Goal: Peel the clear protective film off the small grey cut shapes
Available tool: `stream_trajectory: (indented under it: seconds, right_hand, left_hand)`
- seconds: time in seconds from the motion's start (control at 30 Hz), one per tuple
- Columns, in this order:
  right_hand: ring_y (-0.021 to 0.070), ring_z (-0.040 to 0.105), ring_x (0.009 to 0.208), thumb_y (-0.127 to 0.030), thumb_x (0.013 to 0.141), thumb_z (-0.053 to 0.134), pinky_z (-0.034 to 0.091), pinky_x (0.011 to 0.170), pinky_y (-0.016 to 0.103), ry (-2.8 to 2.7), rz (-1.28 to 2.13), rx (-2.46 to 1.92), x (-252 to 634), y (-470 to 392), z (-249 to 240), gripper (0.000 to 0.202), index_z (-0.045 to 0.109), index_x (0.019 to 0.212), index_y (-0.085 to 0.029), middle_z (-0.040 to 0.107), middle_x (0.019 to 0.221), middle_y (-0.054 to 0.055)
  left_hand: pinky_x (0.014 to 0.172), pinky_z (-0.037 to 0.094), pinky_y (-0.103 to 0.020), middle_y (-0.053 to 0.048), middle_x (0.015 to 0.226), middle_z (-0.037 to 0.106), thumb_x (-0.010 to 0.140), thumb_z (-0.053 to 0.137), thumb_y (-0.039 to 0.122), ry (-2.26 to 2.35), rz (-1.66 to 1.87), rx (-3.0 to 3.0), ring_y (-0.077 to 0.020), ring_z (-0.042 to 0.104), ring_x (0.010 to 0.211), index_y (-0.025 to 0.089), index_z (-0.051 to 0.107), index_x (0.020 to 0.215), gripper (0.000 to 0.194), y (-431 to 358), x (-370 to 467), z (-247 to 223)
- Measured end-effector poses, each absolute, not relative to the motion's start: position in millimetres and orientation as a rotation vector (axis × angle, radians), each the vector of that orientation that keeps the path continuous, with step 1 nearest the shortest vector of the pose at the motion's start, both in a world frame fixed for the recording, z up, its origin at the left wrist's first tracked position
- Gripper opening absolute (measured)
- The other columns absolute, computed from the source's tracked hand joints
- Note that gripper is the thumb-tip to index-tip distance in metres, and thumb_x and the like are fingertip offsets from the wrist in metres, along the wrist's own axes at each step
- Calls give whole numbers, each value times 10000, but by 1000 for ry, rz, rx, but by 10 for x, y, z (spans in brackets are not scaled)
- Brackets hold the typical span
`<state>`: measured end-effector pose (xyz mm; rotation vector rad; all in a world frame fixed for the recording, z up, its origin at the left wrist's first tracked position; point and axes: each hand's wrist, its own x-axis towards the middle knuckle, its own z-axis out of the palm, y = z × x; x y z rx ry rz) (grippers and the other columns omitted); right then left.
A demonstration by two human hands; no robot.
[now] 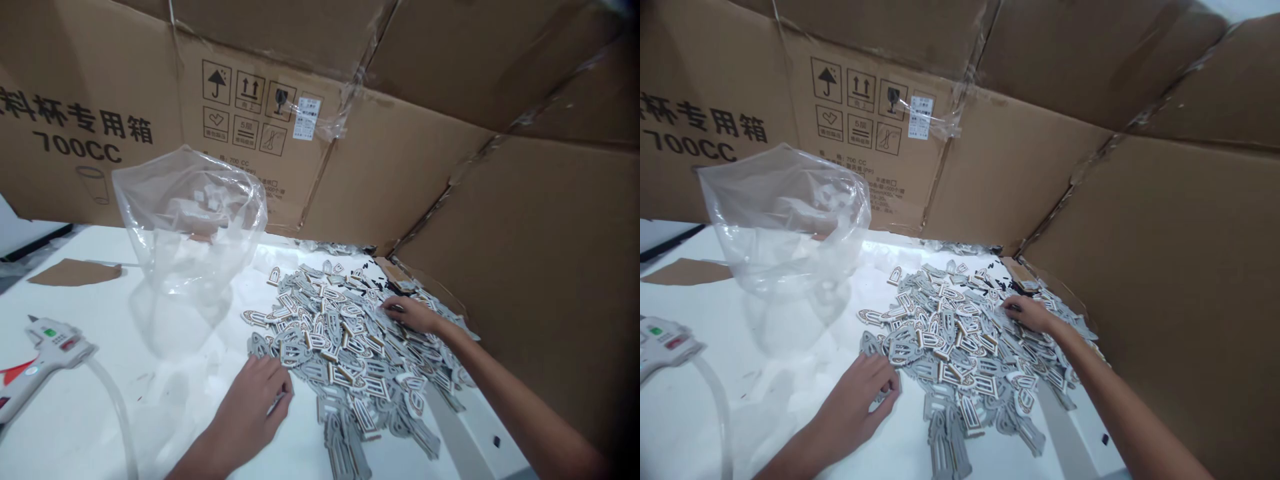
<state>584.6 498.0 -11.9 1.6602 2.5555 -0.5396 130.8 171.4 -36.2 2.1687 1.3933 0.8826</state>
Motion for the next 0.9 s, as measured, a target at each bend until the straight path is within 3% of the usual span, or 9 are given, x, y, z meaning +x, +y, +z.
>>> stream_trajectory:
  seconds: [0.2, 0.4, 0.63, 0.9]
  right_hand:
    - [177, 714, 899, -783, 946, 654, 577, 932, 357, 2577, -554, 1694, 5794, 4889, -34, 630, 754, 942, -161, 786, 966, 82]
    - [248, 662, 925, -816, 1011, 300, 551, 871, 388, 2808, -291, 1866, 5548, 4672, 181, 700, 617, 916, -199, 740, 1003, 153]
    - [213, 614, 768, -582, 1099, 370, 474, 732, 325, 2903, -186, 1882, 5156, 4361, 535, 405, 568, 1053, -232, 691, 876, 67]
    - [235, 682, 823, -539, 1128, 378, 464, 750, 323, 2948, 79, 1957, 4956, 4048, 727, 382, 604, 1149, -231, 761, 1006, 108]
  left_hand:
    - [896, 416, -437, -22, 1015, 669, 1080, 554, 116, 1397, 898, 2179, -243, 589, 951, 227, 585, 1012, 133, 1738, 1306, -373]
    - [892, 421, -430, -13, 1013, 674, 1064, 571, 101, 1385, 921, 2167, -240, 594, 950, 231, 587, 1007, 143, 1731, 1303, -373]
    - [884, 431, -434, -22, 1001, 669, 1055, 577, 104, 1395, 906, 2168, -247, 598, 950, 233, 593, 1002, 141, 1731, 1303, -355]
    - [887, 448, -441, -23, 996, 676, 1057, 578, 113, 1406, 911, 2163, -237, 599, 943, 226, 604, 991, 134, 1738, 1291, -328]
